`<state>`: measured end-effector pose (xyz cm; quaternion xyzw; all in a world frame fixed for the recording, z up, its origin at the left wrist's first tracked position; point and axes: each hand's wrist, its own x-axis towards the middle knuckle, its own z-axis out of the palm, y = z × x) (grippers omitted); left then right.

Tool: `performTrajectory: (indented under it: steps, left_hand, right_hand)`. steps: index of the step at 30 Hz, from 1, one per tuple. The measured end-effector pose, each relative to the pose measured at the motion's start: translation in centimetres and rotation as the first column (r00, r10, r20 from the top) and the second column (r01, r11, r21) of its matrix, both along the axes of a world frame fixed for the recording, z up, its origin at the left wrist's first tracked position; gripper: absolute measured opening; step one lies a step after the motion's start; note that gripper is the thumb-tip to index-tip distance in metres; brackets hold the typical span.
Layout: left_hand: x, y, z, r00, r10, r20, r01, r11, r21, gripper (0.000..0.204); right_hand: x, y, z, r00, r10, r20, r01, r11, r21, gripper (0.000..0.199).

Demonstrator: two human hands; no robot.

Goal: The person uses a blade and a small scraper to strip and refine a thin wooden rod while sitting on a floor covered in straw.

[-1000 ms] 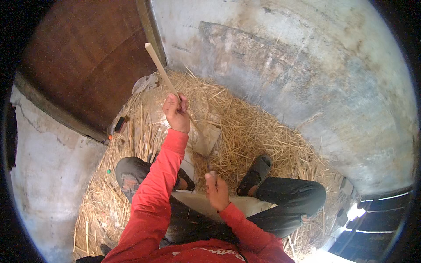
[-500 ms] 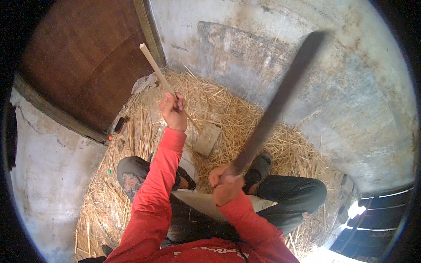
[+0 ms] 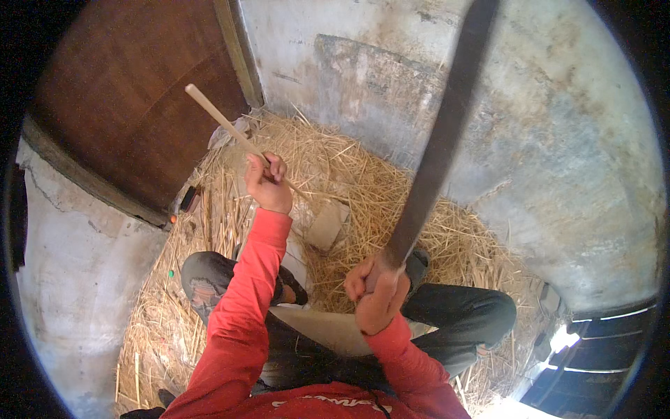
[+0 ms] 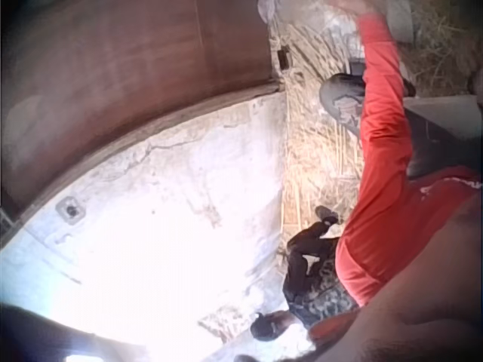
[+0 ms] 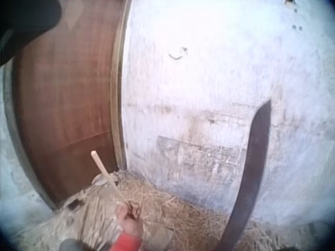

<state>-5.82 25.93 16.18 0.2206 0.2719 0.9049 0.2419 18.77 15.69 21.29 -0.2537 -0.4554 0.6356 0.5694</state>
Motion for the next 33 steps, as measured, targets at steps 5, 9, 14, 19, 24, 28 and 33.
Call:
performTrajectory:
  steps: [5,9,14,19,24,28,33]
  left_hand:
    - [0.8,0.5,-0.7,0.98,0.039,-0.195,-0.038,0.999,0.007,0.047]
    - [0.3,0.7,-0.7,0.983,0.029,-0.183,-0.02,0.998,0.053,0.044]
    - [0.2,0.6,-1.2,0.979,-0.03,-0.204,0.033,0.999,0.012,0.047]
    - [0.8,0.4,-1.1,0.975,-0.035,-0.218,0.026,0.999,-0.044,0.049]
    - [0.6,0.6,-0.9,0.982,-0.008,-0.188,0.002,1.0,-0.031,0.048]
    - [-1.0,0.4,-2.0,0.999,0.03,-0.029,-0.03,0.999,0.021,0.048]
    - [-1.6,0.8,-2.7,0.998,0.05,0.033,-0.051,0.998,0.039,0.047]
  right_hand:
    - [0.1,-4.8,-15.1,0.858,0.158,0.488,-0.038,0.968,-0.247,0.05]
    - [0.4,-4.4,-18.3,0.787,0.372,0.493,0.054,0.754,-0.655,0.057]
    - [0.4,0.2,-6.1,0.931,0.198,0.307,0.004,0.835,-0.55,0.054]
    - [-1.3,1.5,-1.6,0.996,-0.005,-0.091,0.001,0.999,-0.041,0.054]
    - [-1.6,-4.3,-17.1,0.881,0.206,0.427,-0.089,0.956,-0.278,0.057]
    - [-1.9,-4.2,-17.4,0.868,0.381,0.318,-0.006,0.648,-0.762,0.053]
    - [-2.1,0.7,-7.7,0.932,0.216,0.291,-0.077,0.903,-0.423,0.052]
